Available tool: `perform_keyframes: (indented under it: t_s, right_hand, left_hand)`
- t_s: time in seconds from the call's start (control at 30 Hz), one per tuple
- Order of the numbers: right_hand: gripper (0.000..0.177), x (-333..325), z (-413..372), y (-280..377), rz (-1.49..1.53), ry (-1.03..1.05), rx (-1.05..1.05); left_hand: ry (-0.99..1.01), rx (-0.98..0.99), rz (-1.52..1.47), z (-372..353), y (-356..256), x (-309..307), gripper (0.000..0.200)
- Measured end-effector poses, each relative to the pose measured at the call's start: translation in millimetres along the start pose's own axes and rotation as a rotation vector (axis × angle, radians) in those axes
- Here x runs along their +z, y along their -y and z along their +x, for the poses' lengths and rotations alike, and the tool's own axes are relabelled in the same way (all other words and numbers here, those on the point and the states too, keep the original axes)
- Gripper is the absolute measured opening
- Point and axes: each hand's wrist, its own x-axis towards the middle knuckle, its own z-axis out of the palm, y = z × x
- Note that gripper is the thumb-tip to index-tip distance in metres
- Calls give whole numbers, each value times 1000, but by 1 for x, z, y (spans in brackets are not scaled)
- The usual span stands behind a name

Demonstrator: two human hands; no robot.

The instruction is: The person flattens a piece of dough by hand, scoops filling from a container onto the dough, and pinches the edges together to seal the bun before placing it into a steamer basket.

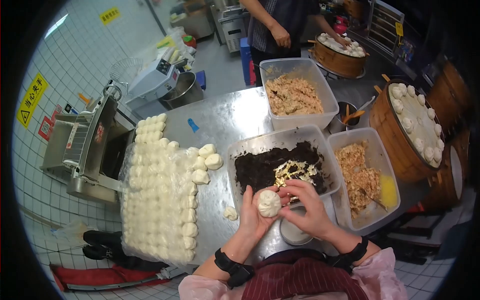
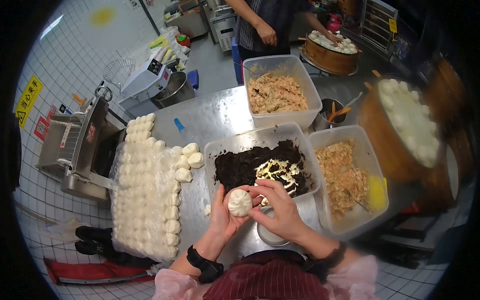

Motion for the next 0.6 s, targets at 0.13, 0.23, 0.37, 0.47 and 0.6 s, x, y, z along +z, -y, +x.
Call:
perform_keyframes:
  t_s: [0.13, 0.23, 0.37, 0.47, 0.6]
  right_hand:
    - [27, 0, 1, 5, 17, 55, -4]
    - [21, 6, 1, 7, -82, 37, -112]
    - [16, 10, -3, 8, -130, 53, -78]
    - [13, 13, -5, 7, -152, 9, -88]
    - [14, 10, -6, 12, -178, 60, -98]
  left_hand:
    - [14, 105, 115, 0, 5, -6, 59]
    - [-23, 196, 200, -2, 8, -7, 56]
    - [-56, 275, 261, -7, 11, -7, 53]
    - [-85, 379, 398, -9, 12, -8, 51]
    - [-82, 431, 635, -16, 8, -7, 49]
